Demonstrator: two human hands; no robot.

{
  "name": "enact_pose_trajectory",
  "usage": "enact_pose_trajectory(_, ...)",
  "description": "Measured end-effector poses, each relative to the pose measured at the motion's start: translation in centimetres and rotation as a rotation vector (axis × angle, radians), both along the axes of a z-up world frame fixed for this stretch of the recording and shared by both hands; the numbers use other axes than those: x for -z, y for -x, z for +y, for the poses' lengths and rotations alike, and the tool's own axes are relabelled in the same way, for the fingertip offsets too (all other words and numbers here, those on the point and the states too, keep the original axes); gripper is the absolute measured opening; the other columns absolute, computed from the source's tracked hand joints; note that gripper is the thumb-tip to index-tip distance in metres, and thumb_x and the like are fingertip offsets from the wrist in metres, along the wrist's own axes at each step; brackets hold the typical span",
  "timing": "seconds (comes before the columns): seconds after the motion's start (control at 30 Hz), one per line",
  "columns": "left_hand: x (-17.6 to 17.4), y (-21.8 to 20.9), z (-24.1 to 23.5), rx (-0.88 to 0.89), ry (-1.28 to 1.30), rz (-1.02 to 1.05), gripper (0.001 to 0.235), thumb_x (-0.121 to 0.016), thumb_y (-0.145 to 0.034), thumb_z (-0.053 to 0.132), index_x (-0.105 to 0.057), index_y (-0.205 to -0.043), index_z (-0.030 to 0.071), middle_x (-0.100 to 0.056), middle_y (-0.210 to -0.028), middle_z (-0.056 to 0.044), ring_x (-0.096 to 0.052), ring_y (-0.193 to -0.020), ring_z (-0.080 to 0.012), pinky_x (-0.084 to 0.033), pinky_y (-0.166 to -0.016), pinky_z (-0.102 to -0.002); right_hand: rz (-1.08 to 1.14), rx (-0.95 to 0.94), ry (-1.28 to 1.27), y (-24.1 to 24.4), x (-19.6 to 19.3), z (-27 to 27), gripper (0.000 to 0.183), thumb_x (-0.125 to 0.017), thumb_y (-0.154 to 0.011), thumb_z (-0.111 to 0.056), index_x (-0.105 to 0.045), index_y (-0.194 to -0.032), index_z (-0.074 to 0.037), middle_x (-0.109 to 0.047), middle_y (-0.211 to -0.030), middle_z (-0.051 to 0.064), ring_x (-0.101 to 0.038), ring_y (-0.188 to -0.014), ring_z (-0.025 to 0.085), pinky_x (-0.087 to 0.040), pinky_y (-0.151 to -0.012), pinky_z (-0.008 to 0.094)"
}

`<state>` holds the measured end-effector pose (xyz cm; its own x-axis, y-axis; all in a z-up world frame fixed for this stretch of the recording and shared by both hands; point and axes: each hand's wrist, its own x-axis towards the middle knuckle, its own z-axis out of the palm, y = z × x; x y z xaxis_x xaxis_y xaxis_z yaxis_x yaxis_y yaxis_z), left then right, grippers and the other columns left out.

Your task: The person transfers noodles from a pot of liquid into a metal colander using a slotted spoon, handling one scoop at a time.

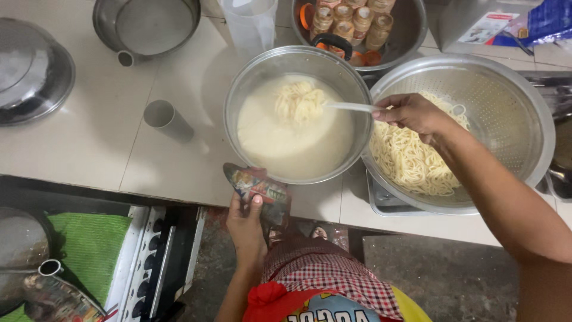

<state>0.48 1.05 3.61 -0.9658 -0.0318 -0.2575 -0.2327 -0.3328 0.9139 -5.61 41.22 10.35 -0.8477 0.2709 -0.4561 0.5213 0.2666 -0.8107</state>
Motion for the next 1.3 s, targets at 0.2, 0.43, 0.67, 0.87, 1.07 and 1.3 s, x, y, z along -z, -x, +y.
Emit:
enact_pose_trajectory(0.2, 0.8, -0.1, 0.0, -0.033, -0.059, 0.027, 0.042, -0.064, -0.095, 0.000, -0.062, -0.137, 0.000, -0.070, -0.110, -0.011, -0.066, -0.096, -0.0169, -0.055, -0.092, -0.034, -0.024, 0.047, 0.043, -1.7, 1.3, 1.5, 0.038, -0.083, -0.082, -0.026, -0.075, -0.111, -0.003, -0.061, -0.072, -0.001, -0.047, -0.065, 0.010, -0.037, -0.059, 0.024)
enact_pose_trajectory(0.43, 2.3, 0.3, -0.3, -0.049, -0.132, 0.024, 0.045, -0.066, -0.090, 0.001, -0.059, -0.135, 0.000, -0.071, -0.118, -0.010, -0.069, -0.106, -0.0180, -0.056, -0.096, -0.035, -0.007, 0.127, -0.040, -3.8, -3.4, 4.1, 0.035, -0.079, -0.085, -0.021, -0.074, -0.113, -0.003, -0.068, -0.078, 0.004, -0.052, -0.067, 0.013, -0.044, -0.062, 0.025)
enact_pose_trajectory(0.67, 3.1, -0.1, -1.2, -0.009, -0.084, 0.048, 0.038, -0.068, -0.096, 0.002, -0.062, -0.133, -0.004, -0.071, -0.123, -0.013, -0.066, -0.108, -0.0187, -0.053, -0.098, -0.032, 0.166, 0.298, 0.132, -13.1, -7.7, 14.7, 0.022, -0.072, -0.092, -0.013, -0.069, -0.113, -0.005, -0.067, -0.091, 0.002, -0.058, -0.080, 0.011, -0.049, -0.081, 0.026)
enact_pose_trajectory(0.87, 3.1, 0.2, -1.1, -0.038, -0.134, 0.035, 0.048, -0.067, -0.095, 0.000, -0.054, -0.141, -0.002, -0.068, -0.124, -0.010, -0.065, -0.111, -0.0183, -0.053, -0.098, -0.033, 0.125, 0.368, -0.092, -21.3, -8.6, 20.8, 0.024, -0.070, -0.099, -0.025, -0.075, -0.118, -0.012, -0.067, -0.086, 0.000, -0.060, -0.075, 0.012, -0.046, -0.080, 0.039)
enact_pose_trajectory(1.07, 2.4, 0.1, -1.1, -0.037, -0.109, 0.018, 0.053, -0.064, -0.096, -0.002, -0.048, -0.147, -0.006, -0.065, -0.126, -0.014, -0.066, -0.112, -0.0201, -0.056, -0.097, -0.036, 0.159, 0.133, -1.548, -21.9, -1.3, 18.1, 0.012, -0.079, -0.095, -0.023, -0.082, -0.103, -0.014, -0.075, -0.088, 0.004, -0.064, -0.072, 0.021, -0.032, -0.095, 0.059)
enact_pose_trajectory(1.3, 1.1, 0.2, -0.6, -0.034, -0.075, -0.007, 0.052, -0.058, -0.097, -0.005, -0.048, -0.148, -0.007, -0.065, -0.127, -0.017, -0.068, -0.111, -0.0233, -0.059, -0.094, -0.038, 0.133, -0.115, -2.203, -21.8, -1.2, 18.8, 0.014, -0.065, -0.109, -0.023, -0.074, -0.099, -0.023, -0.075, -0.103, -0.004, -0.062, -0.095, 0.011, -0.030, -0.111, 0.039)
